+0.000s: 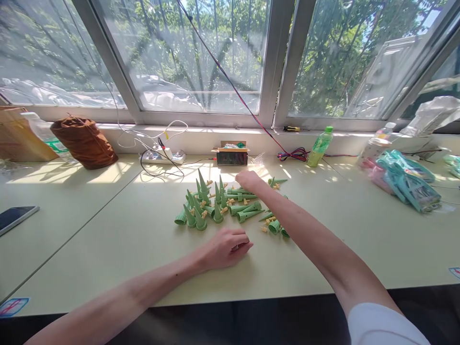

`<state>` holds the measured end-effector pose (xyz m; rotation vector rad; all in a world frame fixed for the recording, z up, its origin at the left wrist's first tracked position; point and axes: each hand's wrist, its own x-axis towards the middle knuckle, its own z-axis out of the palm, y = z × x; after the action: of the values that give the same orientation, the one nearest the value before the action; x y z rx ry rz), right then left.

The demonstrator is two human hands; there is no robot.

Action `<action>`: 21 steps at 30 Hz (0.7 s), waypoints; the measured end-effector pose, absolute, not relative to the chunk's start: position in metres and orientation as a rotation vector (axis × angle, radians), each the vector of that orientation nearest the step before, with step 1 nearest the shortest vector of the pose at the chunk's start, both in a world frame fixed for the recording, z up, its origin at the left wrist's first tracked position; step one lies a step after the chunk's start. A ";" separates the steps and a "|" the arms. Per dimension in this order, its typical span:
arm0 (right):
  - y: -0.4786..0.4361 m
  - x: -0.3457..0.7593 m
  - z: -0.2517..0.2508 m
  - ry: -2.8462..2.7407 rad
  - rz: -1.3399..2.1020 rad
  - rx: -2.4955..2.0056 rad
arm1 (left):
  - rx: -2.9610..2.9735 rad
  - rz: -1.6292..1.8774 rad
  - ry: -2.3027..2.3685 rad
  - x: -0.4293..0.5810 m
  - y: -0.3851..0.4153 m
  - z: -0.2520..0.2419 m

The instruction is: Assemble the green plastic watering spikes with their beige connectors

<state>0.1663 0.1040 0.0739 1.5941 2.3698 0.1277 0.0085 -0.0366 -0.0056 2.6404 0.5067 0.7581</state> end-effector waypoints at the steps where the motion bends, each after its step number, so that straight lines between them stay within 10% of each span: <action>1: 0.104 0.166 0.073 2.363 0.131 1.586 | 2.639 0.759 0.506 0.009 -0.037 -0.006; 21: 0.089 0.175 0.076 2.358 0.188 1.475 | 2.672 0.752 0.482 0.008 -0.034 -0.008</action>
<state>0.1750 0.0892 0.0761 1.4754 2.3578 0.1880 0.0084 -0.0342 -0.0077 2.6720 0.4816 0.7519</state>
